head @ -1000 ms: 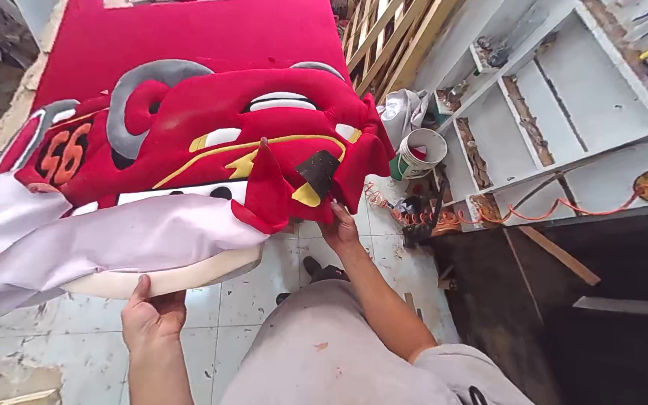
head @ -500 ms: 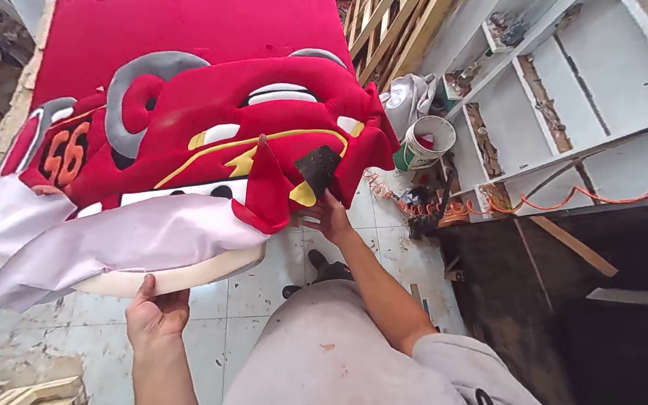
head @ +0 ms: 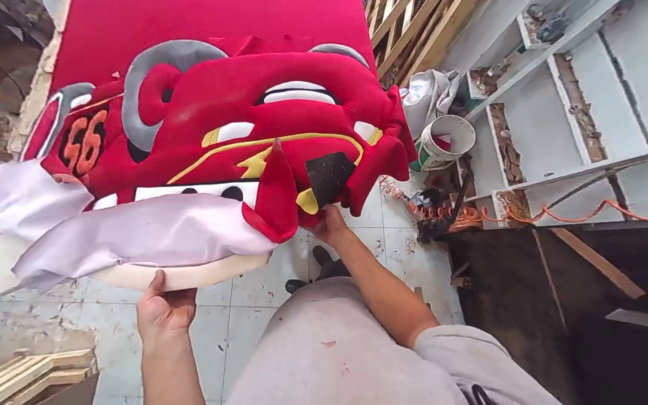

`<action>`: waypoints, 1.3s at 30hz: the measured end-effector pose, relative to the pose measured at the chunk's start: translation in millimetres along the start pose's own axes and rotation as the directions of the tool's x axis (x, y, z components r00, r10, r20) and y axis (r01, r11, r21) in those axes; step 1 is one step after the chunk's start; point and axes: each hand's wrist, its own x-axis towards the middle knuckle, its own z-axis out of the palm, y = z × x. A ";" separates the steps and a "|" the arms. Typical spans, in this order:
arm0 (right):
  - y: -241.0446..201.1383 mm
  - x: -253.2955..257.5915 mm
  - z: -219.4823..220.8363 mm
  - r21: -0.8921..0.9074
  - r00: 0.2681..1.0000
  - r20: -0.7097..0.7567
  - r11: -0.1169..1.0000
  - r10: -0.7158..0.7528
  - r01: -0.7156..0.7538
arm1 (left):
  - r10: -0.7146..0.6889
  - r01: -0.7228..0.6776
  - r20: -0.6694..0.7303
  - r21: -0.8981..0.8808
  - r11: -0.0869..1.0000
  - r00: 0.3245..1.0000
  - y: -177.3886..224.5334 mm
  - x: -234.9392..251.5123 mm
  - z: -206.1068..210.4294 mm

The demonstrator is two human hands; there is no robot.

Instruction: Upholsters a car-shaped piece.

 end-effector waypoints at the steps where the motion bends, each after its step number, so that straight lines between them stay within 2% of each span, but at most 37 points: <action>1: 7.5 1.9 6.4 0.057 0.998 0.051 0.998 0.032 -0.035 | 0.001 -0.001 -0.006 0.005 1.000 1.000 1.0 -1.5 1.0; 2: 14.2 3.1 12.9 0.049 0.998 0.064 0.999 0.012 -0.015 | 0.000 0.000 -0.009 0.006 1.000 1.000 1.8 -2.6 0.7; 3: 18.8 4.1 20.0 -0.047 0.997 0.012 0.996 -0.071 0.071 | 0.000 0.000 -0.003 0.007 1.000 1.000 2.6 -3.0 0.8; 4: 20.4 5.6 20.5 -0.255 0.977 -0.035 0.947 -0.208 0.193 | 0.000 0.000 0.002 0.009 1.000 1.000 3.3 -2.9 1.6; 5: 18.9 7.0 14.1 -0.537 0.928 -0.033 0.790 -0.372 0.297 | 0.002 -0.002 0.002 0.013 1.000 1.000 4.0 -2.5 1.5; 6: 14.2 10.7 3.1 -0.761 0.862 0.029 0.548 -0.507 0.347 | 0.002 -0.002 -0.001 0.017 1.000 1.000 4.4 -1.8 1.4; 7: 7.9 17.2 -8.2 -0.875 0.819 0.086 0.350 -0.567 0.334 | 0.001 -0.001 -0.009 0.018 1.000 1.000 3.5 -1.0 1.4; 8: 2.6 21.1 -15.6 -0.926 0.816 0.117 0.234 -0.566 0.295 | 0.000 0.000 -0.016 0.018 1.000 1.000 1.3 -0.3 1.3; 10: 2.2 20.7 -22.5 -0.954 0.861 0.170 0.139 -0.479 0.265 | 0.001 0.000 -0.026 0.015 1.000 1.000 -2.6 0.0 -1.0; 11: 4.2 17.1 -29.8 -0.953 0.904 0.198 0.140 -0.379 0.268 | 0.003 -0.003 -0.018 0.010 1.000 1.000 -2.6 -0.3 -2.0; 12: 5.3 13.4 -44.5 -0.941 0.947 0.221 0.204 -0.232 0.269 | 0.011 -0.011 0.001 0.007 1.000 1.000 -1.7 -0.7 -1.7; 13: 5.1 7.1 -66.5 -0.919 0.978 0.202 0.336 -0.047 0.206 | 0.016 -0.016 0.029 0.006 1.000 0.999 0.2 -1.0 -2.8; 14: 1.5 0.6 -93.2 -0.853 0.984 0.154 0.514 0.089 0.087 | 0.022 -0.022 0.057 0.004 1.000 0.998 2.5 -0.6 -3.4; 15: -5.2 -5.0 -120.1 -0.698 0.992 0.082 0.716 0.092 -0.008 | 0.028 -0.028 0.072 -0.005 1.000 0.997 3.4 0.1 -3.6; 16: -16.3 -9.5 -137.5 -0.469 1.000 -0.022 0.883 -0.016 0.004 | 0.031 -0.030 0.077 -0.012 0.999 0.997 2.6 0.6 -4.0; 17: -31.9 -11.8 -144.9 -0.212 0.983 -0.129 0.972 -0.130 0.101 | 0.030 -0.030 0.071 -0.010 1.000 0.997 1.2 0.8 -5.6; 18: -50.9 -11.5 -147.0 -0.023 0.967 -0.171 0.982 -0.191 0.190 | 0.026 -0.026 0.060 -0.002 1.000 0.998 -0.4 1.0 -7.0; 19: -70.3 -10.6 -142.5 0.064 0.963 -0.151 0.970 -0.224 0.235 | 0.022 -0.022 0.052 0.003 1.000 0.998 -2.9 2.6 -7.0; 20: -86.7 -11.3 -131.9 0.071 0.966 -0.115 0.968 -0.232 0.241 | 0.016 -0.016 0.047 0.005 1.000 0.999 -6.4 4.5 -6.3; 23: -112.2 -33.7 -93.2 -0.105 0.982 -0.022 0.977 -0.188 0.185 | 0.018 -0.019 0.042 0.033 0.999 0.999 -10.6 6.6 -6.7; 25: -128.9 -65.5 -77.0 -0.255 0.956 -0.075 0.932 -0.285 0.258 | 0.012 -0.013 0.036 0.014 1.000 0.999 -12.3 8.0 -7.5; 28: -155.8 -97.8 -91.9 -0.533 0.835 -0.127 0.747 -0.535 0.397 | 0.008 -0.007 0.030 -0.005 1.000 1.000 -15.4 10.1 -9.1; 30: -162.3 -91.0 -116.2 -0.682 0.801 -0.124 0.637 -0.586 0.360 | 0.003 -0.003 0.034 -0.006 1.000 0.999 -16.6 13.0 -12.6; 32: -157.8 -70.7 -137.8 -0.709 0.835 -0.155 0.648 -0.527 0.278 | -0.002 0.002 0.037 -0.017 1.000 0.999 -20.2 15.7 -13.0; 34: -136.1 -49.4 -155.3 -0.641 0.898 -0.248 0.757 -0.363 0.129 | -0.011 0.012 0.033 -0.026 1.000 0.999 -22.8 16.8 -14.7; 36: -119.5 -33.4 -166.1 -0.640 0.932 -0.294 0.768 -0.210 -0.029 | -0.018 0.020 0.038 -0.040 0.999 0.999 -24.7 18.4 -14.1; 38: -129.9 -29.0 -178.5 -0.687 0.926 -0.290 0.727 -0.243 -0.024 | -0.028 0.030 0.044 -0.048 0.998 0.999 -25.1 20.2 -15.6; 39: -144.4 -26.5 -183.0 -0.663 0.896 -0.285 0.745 -0.340 0.072 | -0.035 0.037 0.044 -0.050 0.998 0.998 -24.7 21.1 -16.1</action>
